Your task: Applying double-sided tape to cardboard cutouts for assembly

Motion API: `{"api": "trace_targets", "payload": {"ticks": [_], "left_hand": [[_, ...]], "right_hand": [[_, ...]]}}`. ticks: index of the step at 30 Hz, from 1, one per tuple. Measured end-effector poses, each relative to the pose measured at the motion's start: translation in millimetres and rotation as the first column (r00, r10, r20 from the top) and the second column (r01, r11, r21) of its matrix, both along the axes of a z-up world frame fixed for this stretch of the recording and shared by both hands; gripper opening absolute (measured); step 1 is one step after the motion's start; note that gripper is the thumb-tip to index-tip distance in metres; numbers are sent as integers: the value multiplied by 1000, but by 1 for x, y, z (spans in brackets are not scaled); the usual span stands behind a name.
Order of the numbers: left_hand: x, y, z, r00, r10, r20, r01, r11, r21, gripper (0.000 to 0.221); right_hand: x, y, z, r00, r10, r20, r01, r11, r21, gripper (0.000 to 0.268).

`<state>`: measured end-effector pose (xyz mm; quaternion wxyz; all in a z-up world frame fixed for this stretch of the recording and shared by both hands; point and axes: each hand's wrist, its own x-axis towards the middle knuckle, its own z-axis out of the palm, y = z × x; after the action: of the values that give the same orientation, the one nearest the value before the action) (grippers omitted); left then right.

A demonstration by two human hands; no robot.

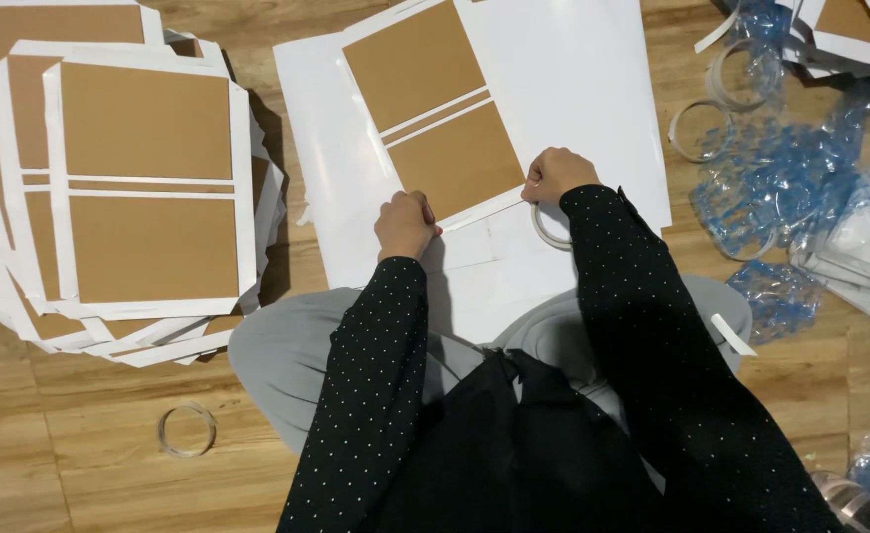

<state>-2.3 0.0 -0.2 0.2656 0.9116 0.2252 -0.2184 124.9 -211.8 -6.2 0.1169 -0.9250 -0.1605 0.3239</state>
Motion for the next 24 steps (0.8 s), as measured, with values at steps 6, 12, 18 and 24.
{"api": "trace_targets", "payload": {"ticks": [6, 12, 18, 24], "left_hand": [[-1, 0, -6, 1000, 5, -9, -5, 1000, 18, 23], [-2, -4, -14, 999, -15, 32, 13, 998, 67, 24], [-6, -66, -8, 908, -282, 309, 23, 772, 636, 9], [-14, -116, 1, 822, -501, 273, 301, 787, 539, 46]], "right_hand": [[-2, 4, 2, 1000, 9, 11, -9, 999, -48, 9], [-3, 8, 0, 999, 28, 36, -25, 998, -65, 6], [-4, 16, -5, 993, 36, 108, -17, 984, -176, 7], [-7, 10, -7, 988, 11, 152, 9, 992, -126, 14]]}}
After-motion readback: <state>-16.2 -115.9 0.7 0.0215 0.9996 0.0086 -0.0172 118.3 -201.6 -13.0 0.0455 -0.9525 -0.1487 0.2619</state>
